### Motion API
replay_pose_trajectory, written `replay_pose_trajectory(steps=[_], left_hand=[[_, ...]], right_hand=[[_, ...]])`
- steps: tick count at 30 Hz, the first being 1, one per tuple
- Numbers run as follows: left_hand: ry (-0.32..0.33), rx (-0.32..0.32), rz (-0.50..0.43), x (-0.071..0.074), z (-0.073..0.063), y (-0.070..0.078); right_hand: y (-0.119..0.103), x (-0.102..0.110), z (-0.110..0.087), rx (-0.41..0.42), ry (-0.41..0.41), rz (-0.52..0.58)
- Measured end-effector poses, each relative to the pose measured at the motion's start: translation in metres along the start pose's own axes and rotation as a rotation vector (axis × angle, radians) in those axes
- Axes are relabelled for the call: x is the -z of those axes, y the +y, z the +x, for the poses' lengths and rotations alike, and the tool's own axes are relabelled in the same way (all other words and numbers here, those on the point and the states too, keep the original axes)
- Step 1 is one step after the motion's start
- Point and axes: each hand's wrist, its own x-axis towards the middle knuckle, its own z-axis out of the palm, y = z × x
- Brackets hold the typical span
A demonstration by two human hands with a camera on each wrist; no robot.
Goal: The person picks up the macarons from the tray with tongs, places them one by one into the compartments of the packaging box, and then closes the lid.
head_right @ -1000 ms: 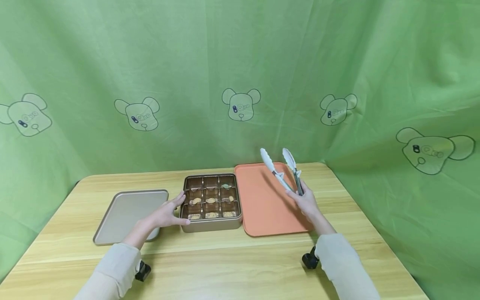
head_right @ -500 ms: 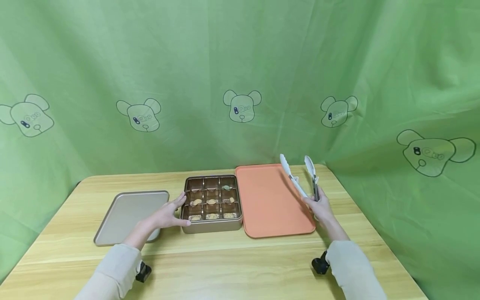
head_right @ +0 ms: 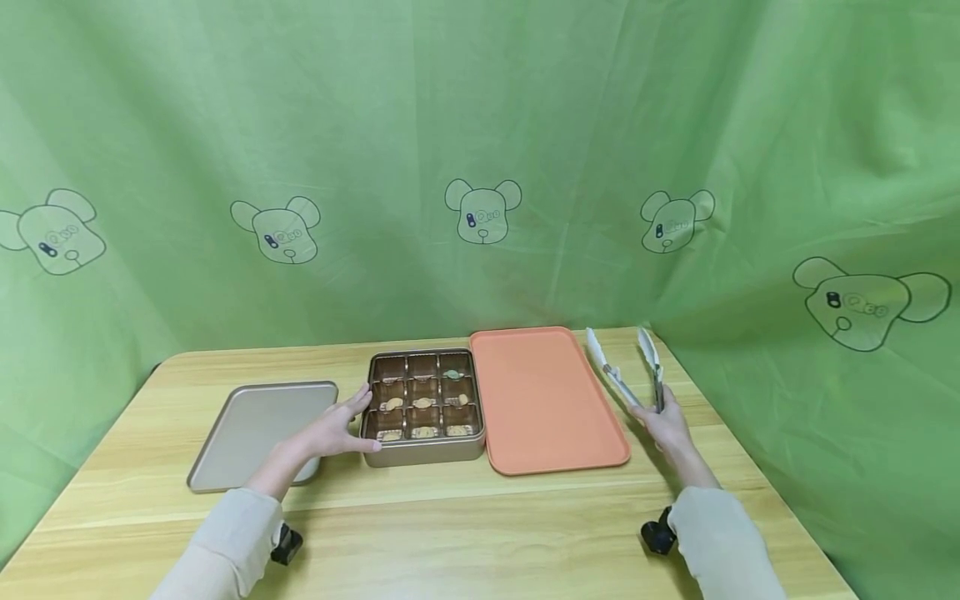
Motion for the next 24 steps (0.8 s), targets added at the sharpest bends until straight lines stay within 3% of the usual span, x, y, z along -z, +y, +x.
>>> replay_pose_trajectory(steps=[12, 19, 24], left_hand=[[-0.003, -0.018, 0.003, 0.0002, 0.0011, -0.0006], [0.008, -0.018, -0.002, 0.001, 0.0003, -0.0001], [-0.005, -0.007, 0.005, 0.0008, -0.0009, 0.0006]], right_hand=[[0.0081, 0.0012, -0.0027, -0.066, 0.0, -0.101], [0.0067, 0.0029, -0.0033, -0.011, -0.04, -0.228], [0.0058, 0.0048, -0.0026, 0.043, -0.012, -0.357]])
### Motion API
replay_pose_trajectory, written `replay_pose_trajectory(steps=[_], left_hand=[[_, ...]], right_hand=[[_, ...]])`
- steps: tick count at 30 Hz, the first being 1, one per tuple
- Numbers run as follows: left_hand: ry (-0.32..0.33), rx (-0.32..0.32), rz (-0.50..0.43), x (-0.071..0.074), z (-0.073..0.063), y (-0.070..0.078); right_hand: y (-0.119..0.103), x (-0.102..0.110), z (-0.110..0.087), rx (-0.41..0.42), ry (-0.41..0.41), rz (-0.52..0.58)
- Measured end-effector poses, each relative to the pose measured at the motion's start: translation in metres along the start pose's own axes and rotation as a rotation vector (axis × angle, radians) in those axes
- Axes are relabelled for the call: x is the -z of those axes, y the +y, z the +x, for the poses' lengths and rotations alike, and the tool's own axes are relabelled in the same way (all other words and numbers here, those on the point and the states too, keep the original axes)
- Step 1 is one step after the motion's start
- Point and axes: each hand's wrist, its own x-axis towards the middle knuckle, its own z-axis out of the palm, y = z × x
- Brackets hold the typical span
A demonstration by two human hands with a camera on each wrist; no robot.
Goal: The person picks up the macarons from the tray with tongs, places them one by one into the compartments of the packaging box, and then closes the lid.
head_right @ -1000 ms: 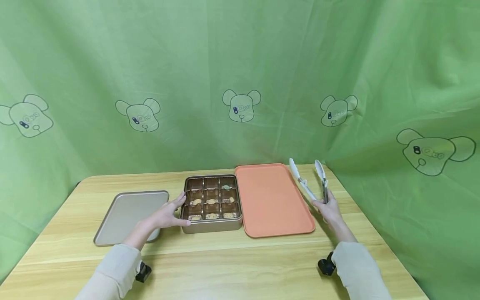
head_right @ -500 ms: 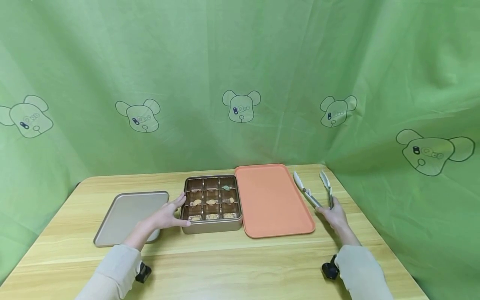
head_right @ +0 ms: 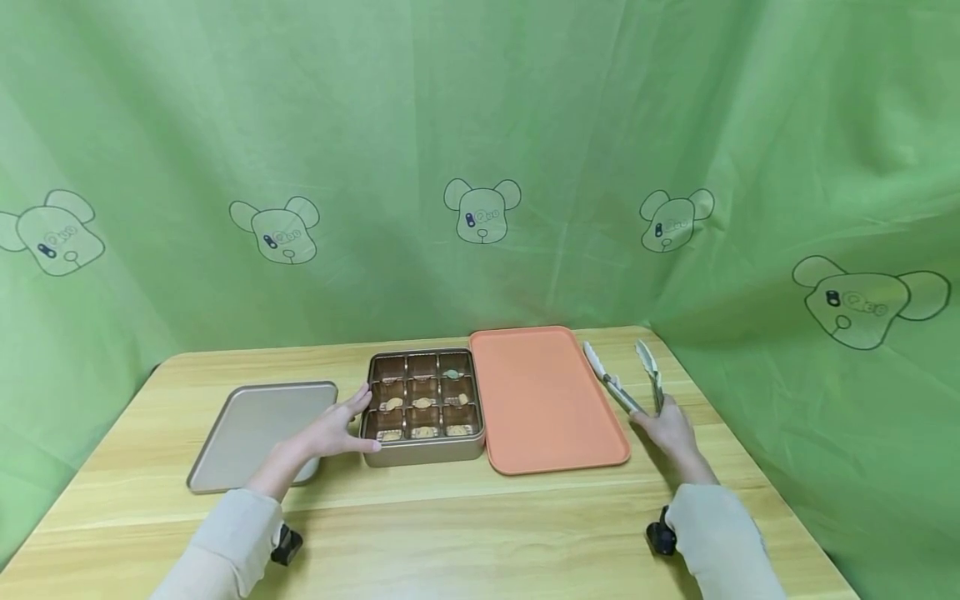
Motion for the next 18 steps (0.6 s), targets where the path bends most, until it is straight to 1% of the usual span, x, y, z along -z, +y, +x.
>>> replay_pose_trajectory(steps=[4, 10, 15, 18], left_hand=[[-0.002, -0.002, 0.002, -0.0005, -0.0005, 0.0], [-0.007, -0.001, -0.001, -0.0015, 0.0, -0.0009], [0.002, -0.003, 0.003, -0.0007, 0.0005, -0.0003], [0.001, 0.0, 0.004, -0.0004, 0.0006, -0.0004]], right_hand=[[0.0003, 0.0014, -0.0003, 0.005, 0.001, -0.08], [0.0034, 0.0023, 0.0009, 0.004, -0.014, -0.099], [0.0056, 0.0028, 0.0021, 0.005, -0.006, -0.105], [0.0056, 0.0029, 0.0027, -0.003, -0.003, -0.127]])
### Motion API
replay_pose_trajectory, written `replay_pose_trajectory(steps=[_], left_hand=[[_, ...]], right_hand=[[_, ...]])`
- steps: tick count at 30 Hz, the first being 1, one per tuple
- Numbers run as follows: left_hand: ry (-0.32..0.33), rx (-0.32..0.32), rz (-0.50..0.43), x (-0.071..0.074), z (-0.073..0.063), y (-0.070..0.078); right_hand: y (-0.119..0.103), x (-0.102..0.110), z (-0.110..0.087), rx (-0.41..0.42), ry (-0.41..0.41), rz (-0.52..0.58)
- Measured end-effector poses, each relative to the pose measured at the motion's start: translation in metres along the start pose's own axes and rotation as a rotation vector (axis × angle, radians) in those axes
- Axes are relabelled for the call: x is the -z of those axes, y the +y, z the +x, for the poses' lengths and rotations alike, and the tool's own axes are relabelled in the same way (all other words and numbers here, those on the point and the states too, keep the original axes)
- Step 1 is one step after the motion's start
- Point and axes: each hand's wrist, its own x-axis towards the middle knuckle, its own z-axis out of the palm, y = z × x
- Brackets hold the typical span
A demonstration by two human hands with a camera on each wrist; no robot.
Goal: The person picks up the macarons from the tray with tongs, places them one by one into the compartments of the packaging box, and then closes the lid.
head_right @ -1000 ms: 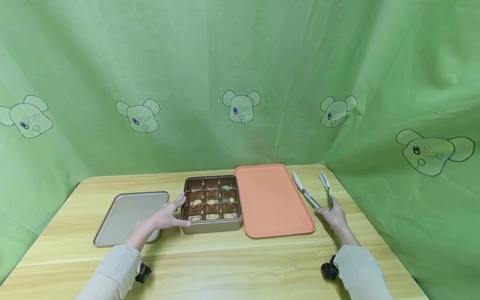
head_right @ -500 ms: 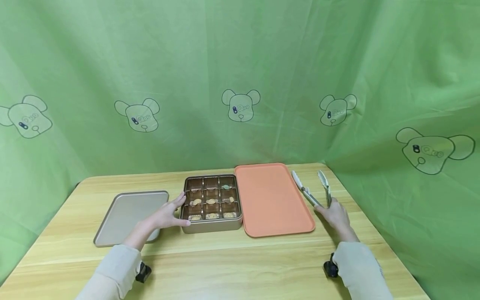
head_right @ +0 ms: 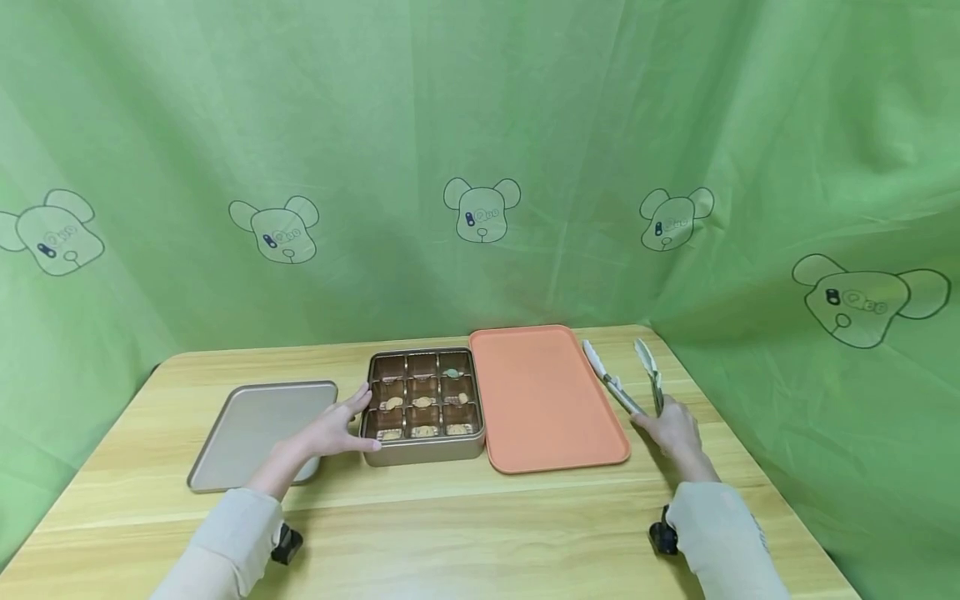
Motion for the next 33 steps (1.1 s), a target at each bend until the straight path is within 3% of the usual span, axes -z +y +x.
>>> replay_pose_trajectory(steps=[6, 15, 24, 33], left_hand=[[0.0, 0.0, -0.005, 0.0, 0.001, -0.001], [-0.005, -0.015, -0.004, 0.001, -0.001, 0.001], [0.034, -0.028, -0.027, -0.002, -0.001, -0.001], [0.096, -0.043, -0.055, -0.005, -0.001, -0.004]], right_hand=[[-0.003, 0.002, 0.002, 0.011, 0.031, 0.008], [-0.018, -0.002, 0.004, 0.192, 0.124, 0.075], [-0.049, -0.009, 0.001, 0.251, -0.017, 0.167], [-0.071, -0.025, 0.006, 0.34, -0.085, 0.222]])
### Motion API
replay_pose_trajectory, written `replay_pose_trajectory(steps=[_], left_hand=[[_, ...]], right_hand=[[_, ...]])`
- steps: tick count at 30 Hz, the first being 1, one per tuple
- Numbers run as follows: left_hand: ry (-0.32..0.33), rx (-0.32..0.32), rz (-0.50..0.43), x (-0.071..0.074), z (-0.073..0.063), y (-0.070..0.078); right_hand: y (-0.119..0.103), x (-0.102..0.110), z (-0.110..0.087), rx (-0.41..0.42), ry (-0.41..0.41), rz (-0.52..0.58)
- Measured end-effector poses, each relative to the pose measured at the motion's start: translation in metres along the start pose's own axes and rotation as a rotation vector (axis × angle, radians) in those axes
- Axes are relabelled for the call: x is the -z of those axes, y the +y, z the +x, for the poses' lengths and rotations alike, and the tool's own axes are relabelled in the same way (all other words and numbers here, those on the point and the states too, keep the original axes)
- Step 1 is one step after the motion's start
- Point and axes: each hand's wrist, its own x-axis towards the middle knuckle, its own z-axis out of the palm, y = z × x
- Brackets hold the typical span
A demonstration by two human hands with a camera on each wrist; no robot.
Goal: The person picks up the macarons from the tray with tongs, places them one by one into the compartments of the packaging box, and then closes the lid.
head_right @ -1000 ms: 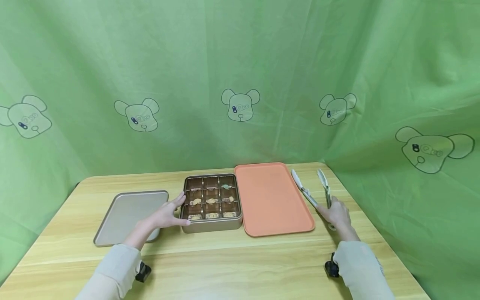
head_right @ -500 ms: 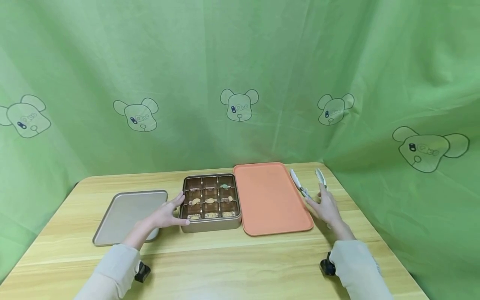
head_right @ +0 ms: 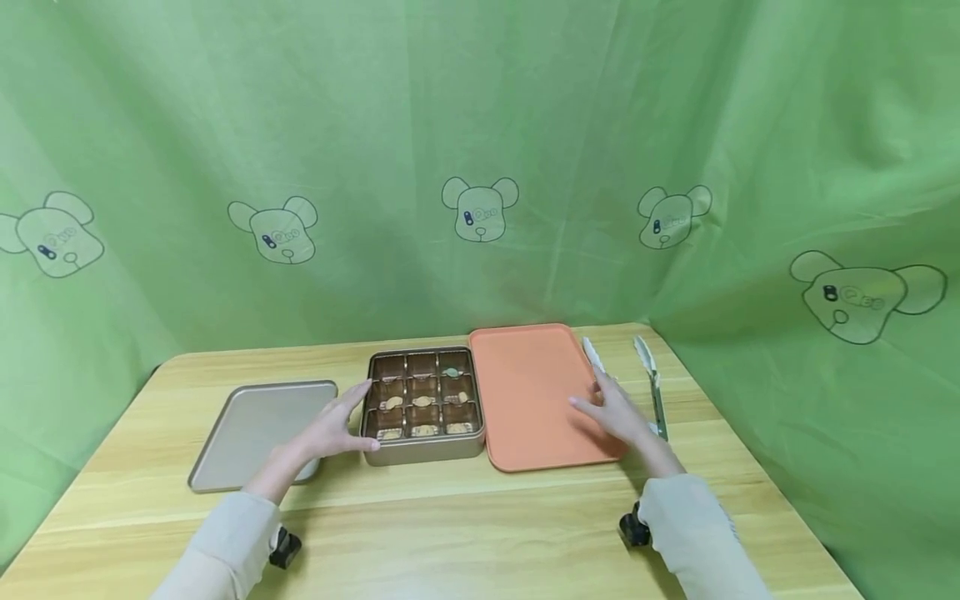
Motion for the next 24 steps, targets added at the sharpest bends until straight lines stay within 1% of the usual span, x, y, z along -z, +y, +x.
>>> replay_pose_trajectory(steps=[4, 6, 8, 12, 18, 21, 24], left_hand=[[0.033, 0.017, 0.022, 0.002, -0.003, -0.004], [0.041, 0.031, 0.025, 0.004, -0.006, -0.006], [0.051, 0.039, 0.029, 0.009, -0.01, -0.009], [0.064, 0.022, 0.032, 0.021, -0.02, -0.016], [0.097, -0.022, 0.046, 0.042, -0.035, -0.032], [0.109, -0.041, 0.026, 0.05, -0.045, -0.038], [0.108, -0.064, -0.003, 0.056, -0.058, -0.04]], right_hand=[[-0.011, -0.007, 0.005, 0.012, -0.035, 0.035], [-0.018, -0.01, 0.006, 0.014, -0.058, 0.051], [-0.024, -0.014, 0.007, 0.034, -0.078, 0.05], [-0.037, -0.021, 0.006, 0.061, -0.102, 0.075], [-0.055, -0.029, 0.004, 0.079, -0.141, 0.074], [-0.062, -0.034, 0.004, 0.096, -0.16, 0.079], [-0.069, -0.038, 0.003, 0.122, -0.163, 0.093]])
